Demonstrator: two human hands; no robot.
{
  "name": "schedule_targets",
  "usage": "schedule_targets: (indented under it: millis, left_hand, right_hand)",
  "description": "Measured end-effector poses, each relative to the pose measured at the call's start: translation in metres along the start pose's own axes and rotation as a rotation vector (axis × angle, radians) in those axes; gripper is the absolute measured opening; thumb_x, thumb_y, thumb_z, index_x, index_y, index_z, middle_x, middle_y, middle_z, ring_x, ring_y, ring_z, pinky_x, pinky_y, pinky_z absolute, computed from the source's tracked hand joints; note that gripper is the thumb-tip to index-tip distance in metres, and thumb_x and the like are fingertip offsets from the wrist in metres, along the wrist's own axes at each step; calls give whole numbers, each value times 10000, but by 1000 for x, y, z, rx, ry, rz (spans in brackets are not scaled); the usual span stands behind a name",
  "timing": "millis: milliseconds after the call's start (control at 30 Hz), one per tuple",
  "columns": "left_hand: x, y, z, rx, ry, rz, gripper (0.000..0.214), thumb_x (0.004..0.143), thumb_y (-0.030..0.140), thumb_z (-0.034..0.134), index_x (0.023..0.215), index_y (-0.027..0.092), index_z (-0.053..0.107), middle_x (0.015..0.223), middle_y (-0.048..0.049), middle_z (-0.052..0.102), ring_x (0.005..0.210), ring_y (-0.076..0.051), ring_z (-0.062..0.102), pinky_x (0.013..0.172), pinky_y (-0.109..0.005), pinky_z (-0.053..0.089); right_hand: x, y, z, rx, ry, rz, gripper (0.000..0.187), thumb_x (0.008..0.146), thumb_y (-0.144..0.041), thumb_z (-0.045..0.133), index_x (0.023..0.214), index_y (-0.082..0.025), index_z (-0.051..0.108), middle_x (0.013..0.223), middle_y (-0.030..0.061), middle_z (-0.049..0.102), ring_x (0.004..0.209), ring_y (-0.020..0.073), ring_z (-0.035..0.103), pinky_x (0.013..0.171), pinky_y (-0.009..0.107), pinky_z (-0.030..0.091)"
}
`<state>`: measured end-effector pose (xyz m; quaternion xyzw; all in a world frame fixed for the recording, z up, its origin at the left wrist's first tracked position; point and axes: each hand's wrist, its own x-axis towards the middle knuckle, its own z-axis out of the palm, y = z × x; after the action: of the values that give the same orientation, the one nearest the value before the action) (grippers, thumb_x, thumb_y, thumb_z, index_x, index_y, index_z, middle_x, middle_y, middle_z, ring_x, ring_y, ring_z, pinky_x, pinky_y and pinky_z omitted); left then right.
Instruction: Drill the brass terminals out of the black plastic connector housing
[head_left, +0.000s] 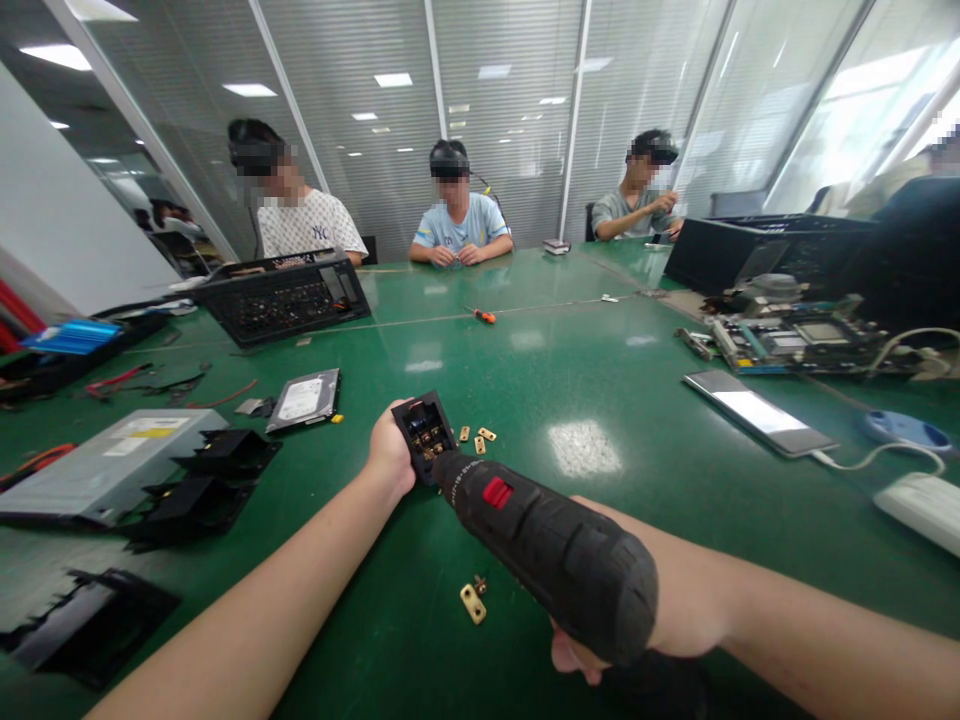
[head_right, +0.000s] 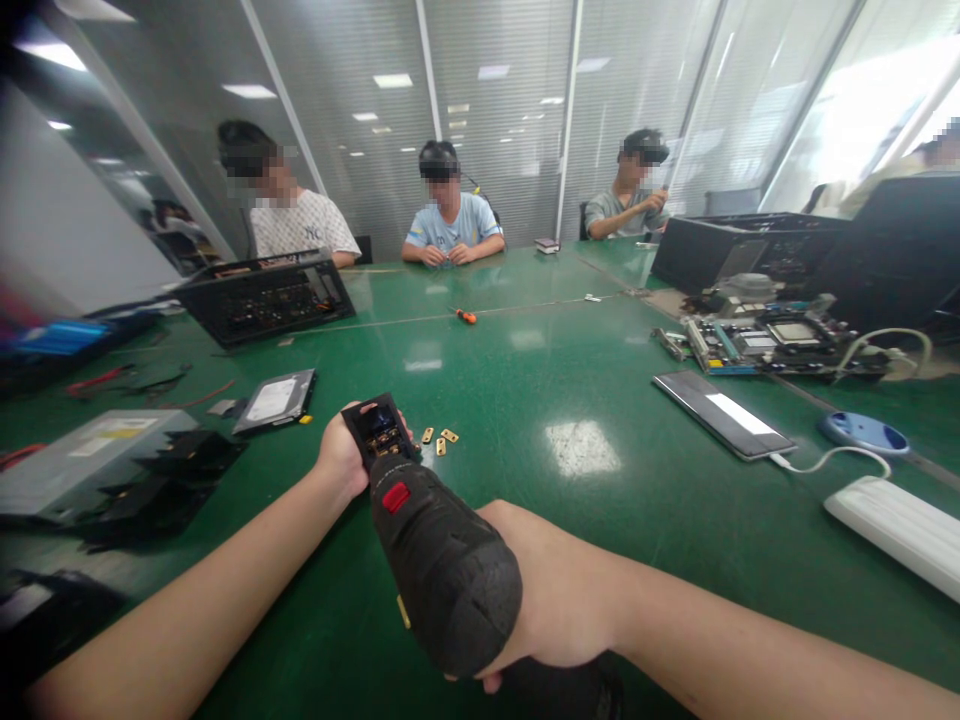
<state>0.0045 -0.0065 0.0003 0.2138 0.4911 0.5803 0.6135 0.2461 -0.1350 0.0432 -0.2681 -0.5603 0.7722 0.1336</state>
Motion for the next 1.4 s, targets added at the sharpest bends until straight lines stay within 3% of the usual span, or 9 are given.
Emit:
schedule_targets:
  millis: [167,367,567,767,1100,1233,1400]
  left_hand:
    - [0,1,-1,0,-17,-20,173,807,330,504,746,192,589,583,-47,619,511,-241,630,532,-396,564]
    - [0,0,0,0,-14,-2,170,810,327,500,731,196,575,580,-43,611,505,-238,628,526,-395,565]
    - [0,1,0,6,0,-13,164,797,330,495,746,201,585,570,-43,608,498,-249,624,502,-392,550]
    - [-2,2,2,22,-4,-15,185,805,333,479,729,198,581,574,-57,616,507,-256,630,505,-402,554]
    - [-4,3,2,26,-22,-42,206,814,334,469,731,192,594,579,-81,635,519,-272,645,502,-412,556]
    - [-4,3,2,18,-14,-33,193,816,322,475,738,193,595,573,-70,632,514,-268,644,501,-417,565]
    - [-2,2,-1,25,-5,-20,181,824,314,489,733,191,584,569,-49,621,502,-239,634,505,-383,565]
  right_hand:
    - [3,5,-1,28,-28,10,476,586,-152,966,973,-120,692,724,-16,681,592,99,642,522,173,554]
    - [3,6,0,-39,12,-36,395,569,-214,974,694,-133,608,600,-31,648,569,99,640,505,154,508]
    - [5,11,1,-68,47,-51,437,528,-293,993,706,-139,625,617,-37,656,551,103,631,503,182,506]
    - [4,10,-4,-112,11,-60,585,522,-289,1014,989,-111,711,701,-25,691,622,114,661,562,188,518]
    - [1,6,-3,-58,-10,27,643,586,-259,1000,1141,-108,714,702,-18,677,641,122,675,569,187,548]
    - [1,7,-1,1,-23,24,604,590,-287,997,1094,-97,723,698,-14,680,634,114,659,573,189,558]
    - [4,6,1,-75,-19,-112,501,606,-286,993,989,-89,737,666,-25,673,600,96,631,550,166,499]
